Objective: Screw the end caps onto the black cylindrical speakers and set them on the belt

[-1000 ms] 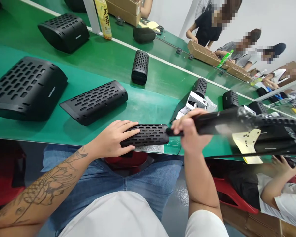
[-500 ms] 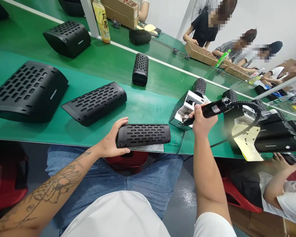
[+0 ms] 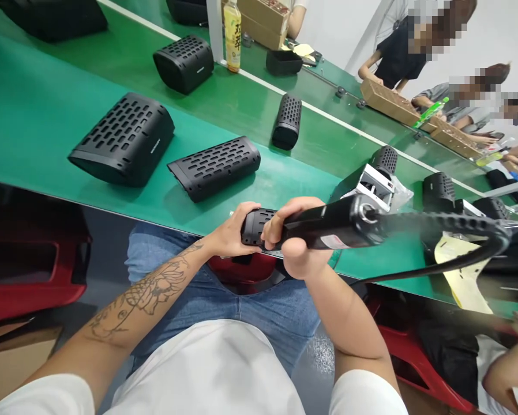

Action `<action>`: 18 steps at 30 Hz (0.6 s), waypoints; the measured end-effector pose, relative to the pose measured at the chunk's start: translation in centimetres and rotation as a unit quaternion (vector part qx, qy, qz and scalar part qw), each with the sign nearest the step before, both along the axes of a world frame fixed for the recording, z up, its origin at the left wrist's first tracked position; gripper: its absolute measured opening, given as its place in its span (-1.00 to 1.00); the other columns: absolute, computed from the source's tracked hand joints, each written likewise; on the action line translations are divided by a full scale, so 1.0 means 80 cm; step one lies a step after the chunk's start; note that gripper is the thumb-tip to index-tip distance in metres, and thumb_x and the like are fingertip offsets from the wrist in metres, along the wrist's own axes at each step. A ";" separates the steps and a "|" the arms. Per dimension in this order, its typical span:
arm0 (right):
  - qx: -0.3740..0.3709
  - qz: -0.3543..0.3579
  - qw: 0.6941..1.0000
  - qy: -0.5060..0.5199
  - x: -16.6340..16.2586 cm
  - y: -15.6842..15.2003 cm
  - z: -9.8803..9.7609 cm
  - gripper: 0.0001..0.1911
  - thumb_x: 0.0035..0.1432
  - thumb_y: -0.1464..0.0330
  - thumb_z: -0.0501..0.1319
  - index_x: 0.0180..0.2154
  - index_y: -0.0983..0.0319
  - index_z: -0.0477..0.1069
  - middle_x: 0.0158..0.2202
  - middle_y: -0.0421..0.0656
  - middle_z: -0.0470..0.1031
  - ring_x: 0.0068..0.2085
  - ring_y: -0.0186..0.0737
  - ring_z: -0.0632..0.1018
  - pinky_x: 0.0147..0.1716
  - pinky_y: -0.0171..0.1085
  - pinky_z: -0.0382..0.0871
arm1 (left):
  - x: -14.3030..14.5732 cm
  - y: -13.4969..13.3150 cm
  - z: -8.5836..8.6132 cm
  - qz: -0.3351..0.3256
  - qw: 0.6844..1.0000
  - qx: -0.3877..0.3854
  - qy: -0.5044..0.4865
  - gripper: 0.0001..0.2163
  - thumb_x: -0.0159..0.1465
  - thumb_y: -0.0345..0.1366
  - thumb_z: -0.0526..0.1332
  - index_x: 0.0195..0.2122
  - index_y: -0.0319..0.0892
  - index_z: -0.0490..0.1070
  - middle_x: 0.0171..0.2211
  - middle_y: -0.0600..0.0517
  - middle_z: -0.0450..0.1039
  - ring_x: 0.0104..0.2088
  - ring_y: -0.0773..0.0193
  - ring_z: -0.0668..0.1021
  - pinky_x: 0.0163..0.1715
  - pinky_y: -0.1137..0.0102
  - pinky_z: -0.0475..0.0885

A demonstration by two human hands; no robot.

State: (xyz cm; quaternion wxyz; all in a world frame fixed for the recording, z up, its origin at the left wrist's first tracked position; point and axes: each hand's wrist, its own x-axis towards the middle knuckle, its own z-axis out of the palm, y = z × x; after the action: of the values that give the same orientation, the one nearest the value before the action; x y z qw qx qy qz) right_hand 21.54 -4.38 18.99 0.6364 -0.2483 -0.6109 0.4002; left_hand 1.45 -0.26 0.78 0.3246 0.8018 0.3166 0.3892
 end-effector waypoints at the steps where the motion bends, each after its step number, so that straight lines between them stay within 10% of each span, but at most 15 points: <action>1: -0.018 -0.007 1.000 -0.007 -0.006 0.004 -0.002 -0.30 0.24 -0.38 0.69 -0.13 -0.01 0.52 -0.57 -0.42 0.48 -0.68 -0.27 0.43 -0.57 -0.17 0.55 | 0.001 0.000 -0.001 0.000 1.000 -0.003 -0.004 0.20 0.24 -0.04 0.79 0.77 0.00 0.14 0.66 -0.40 0.38 0.66 -0.47 0.56 0.67 -0.40 0.55; 18: -0.062 0.049 0.993 -0.089 0.000 0.012 -0.037 -0.45 0.30 -0.08 0.73 -0.27 0.03 0.47 -0.59 -0.41 0.46 -0.65 -0.24 0.48 -0.54 -0.16 0.57 | 0.011 0.003 -0.003 0.001 1.000 -0.001 -0.002 0.17 0.29 0.09 0.77 0.77 0.00 0.16 0.63 -0.37 0.43 0.63 -0.42 0.58 0.63 -0.33 0.59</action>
State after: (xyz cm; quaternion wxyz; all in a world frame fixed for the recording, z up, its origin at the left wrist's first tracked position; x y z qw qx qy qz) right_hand 21.52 -3.42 15.99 0.5421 -0.2920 -0.6506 0.4444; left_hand 2.30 -0.06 0.57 0.3252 0.8004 0.3173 0.3910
